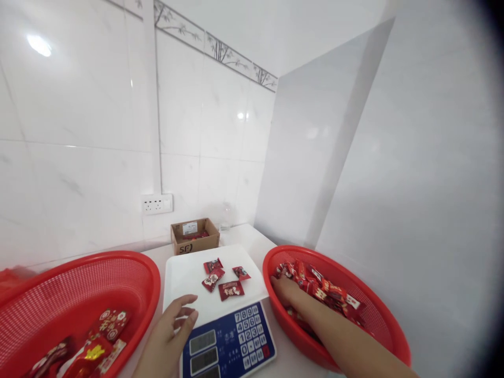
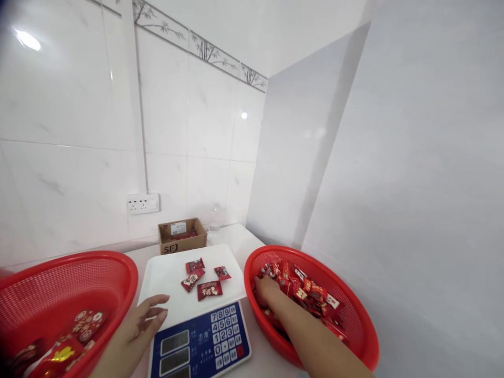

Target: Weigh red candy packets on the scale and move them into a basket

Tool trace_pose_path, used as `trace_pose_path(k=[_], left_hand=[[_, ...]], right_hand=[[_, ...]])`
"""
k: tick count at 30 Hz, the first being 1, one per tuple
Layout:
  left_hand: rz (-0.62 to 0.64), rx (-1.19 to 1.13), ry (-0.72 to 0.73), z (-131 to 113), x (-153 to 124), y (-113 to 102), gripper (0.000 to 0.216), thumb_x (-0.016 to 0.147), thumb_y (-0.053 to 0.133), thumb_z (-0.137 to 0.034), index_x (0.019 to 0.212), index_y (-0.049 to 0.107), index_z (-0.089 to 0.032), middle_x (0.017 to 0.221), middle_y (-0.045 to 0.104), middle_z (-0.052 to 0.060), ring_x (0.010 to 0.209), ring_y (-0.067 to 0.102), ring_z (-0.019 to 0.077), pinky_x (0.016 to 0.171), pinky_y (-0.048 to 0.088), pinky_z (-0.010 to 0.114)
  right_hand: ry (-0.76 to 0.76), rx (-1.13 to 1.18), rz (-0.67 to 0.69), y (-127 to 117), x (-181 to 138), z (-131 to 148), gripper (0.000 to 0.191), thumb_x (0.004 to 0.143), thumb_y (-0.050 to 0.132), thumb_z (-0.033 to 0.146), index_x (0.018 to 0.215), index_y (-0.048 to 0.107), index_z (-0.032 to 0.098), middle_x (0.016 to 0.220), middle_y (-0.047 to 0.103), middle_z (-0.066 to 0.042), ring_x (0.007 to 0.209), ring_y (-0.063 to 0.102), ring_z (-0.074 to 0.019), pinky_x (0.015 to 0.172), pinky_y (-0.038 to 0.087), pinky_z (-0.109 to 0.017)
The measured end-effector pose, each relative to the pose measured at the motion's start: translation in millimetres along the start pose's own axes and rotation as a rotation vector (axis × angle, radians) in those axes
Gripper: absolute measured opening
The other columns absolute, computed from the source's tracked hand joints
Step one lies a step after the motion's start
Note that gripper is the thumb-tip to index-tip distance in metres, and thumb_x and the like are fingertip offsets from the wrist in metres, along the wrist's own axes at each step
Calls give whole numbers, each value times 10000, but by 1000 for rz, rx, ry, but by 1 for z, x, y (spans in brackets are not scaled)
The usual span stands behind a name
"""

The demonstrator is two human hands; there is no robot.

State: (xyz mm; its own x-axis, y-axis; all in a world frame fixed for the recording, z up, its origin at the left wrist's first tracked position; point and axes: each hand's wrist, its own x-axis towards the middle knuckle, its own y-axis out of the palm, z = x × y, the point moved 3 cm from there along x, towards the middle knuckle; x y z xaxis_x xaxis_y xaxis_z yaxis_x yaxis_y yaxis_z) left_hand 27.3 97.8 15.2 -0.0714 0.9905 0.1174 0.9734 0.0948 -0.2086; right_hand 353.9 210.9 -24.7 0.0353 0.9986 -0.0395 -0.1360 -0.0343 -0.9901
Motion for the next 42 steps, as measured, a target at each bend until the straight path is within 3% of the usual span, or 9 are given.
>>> trace_pose_path(k=[4, 10, 23, 27, 29, 31, 36, 39, 42], left_hand=[[40, -3, -10, -2, -1, 4, 603, 628, 576, -674, 986, 637, -193, 839, 673, 73, 839, 647, 249, 744, 527, 348], [34, 4, 9, 1, -3, 7, 548, 634, 595, -642, 964, 650, -208, 794, 674, 52, 791, 646, 227, 722, 519, 322], [23, 66, 65, -3, -3, 2, 461, 701, 557, -588, 958, 659, -220, 873, 689, 57, 893, 637, 245, 781, 514, 334], [30, 65, 74, -4, -3, 3, 402, 725, 557, -540, 954, 653, -224, 895, 692, 55, 886, 638, 237, 772, 514, 330], [49, 76, 75, -4, -4, 4, 372, 746, 548, -514, 962, 644, -226, 883, 687, 49, 869, 636, 225, 757, 512, 321], [62, 92, 83, -4, -5, 4, 358, 770, 531, -496, 980, 631, -224, 872, 676, 43, 845, 630, 209, 745, 505, 309], [53, 134, 96, -5, -5, 2, 352, 800, 508, -473, 1021, 602, -216, 847, 651, 30, 803, 612, 185, 757, 483, 307], [47, 149, 90, -6, -5, 1, 350, 807, 502, -468, 1034, 602, -220, 876, 652, 30, 820, 614, 183, 775, 477, 306], [39, 157, 77, -7, -5, -1, 362, 807, 503, -468, 1052, 604, -222, 870, 652, 27, 812, 616, 180, 764, 480, 301]], right_hand=[[-23, -39, 52, 4, -2, -2, 353, 757, 541, 262, 1078, 647, 160, 1099, 619, -217, 908, 634, -330, 712, 441, -383], [-31, -30, 26, -1, -2, 3, 221, 757, 512, 175, 856, 709, 160, 930, 685, -184, 903, 633, -317, 730, 424, -364], [75, 289, -270, -66, -7, -22, 206, 761, 411, 150, 826, 595, 216, 853, 687, -25, 809, 625, -175, 720, 415, -258], [-99, 691, -387, -87, -34, 15, 103, 770, 473, 266, 781, 564, 218, 928, 667, -31, 908, 599, -190, 824, 423, -294], [-252, 833, -308, -90, -49, 45, 120, 753, 526, 314, 809, 568, 217, 937, 656, -26, 902, 595, -187, 822, 429, -304], [-332, 895, -196, -87, -59, 74, 163, 755, 542, 359, 833, 553, 217, 849, 644, -11, 759, 596, -166, 707, 452, -296], [-358, 787, -11, -68, -53, 118, 169, 788, 515, 339, 919, 517, 231, 589, 551, 67, 518, 501, -112, 534, 390, -237], [-377, 658, 20, -60, -38, 130, 202, 802, 482, 301, 987, 535, 241, 627, 578, 48, 537, 520, -120, 533, 381, -234], [-344, 382, -22, -57, -25, 131, 308, 787, 499, 251, 1088, 564, 264, 797, 650, -11, 704, 585, -166, 599, 386, -257]])
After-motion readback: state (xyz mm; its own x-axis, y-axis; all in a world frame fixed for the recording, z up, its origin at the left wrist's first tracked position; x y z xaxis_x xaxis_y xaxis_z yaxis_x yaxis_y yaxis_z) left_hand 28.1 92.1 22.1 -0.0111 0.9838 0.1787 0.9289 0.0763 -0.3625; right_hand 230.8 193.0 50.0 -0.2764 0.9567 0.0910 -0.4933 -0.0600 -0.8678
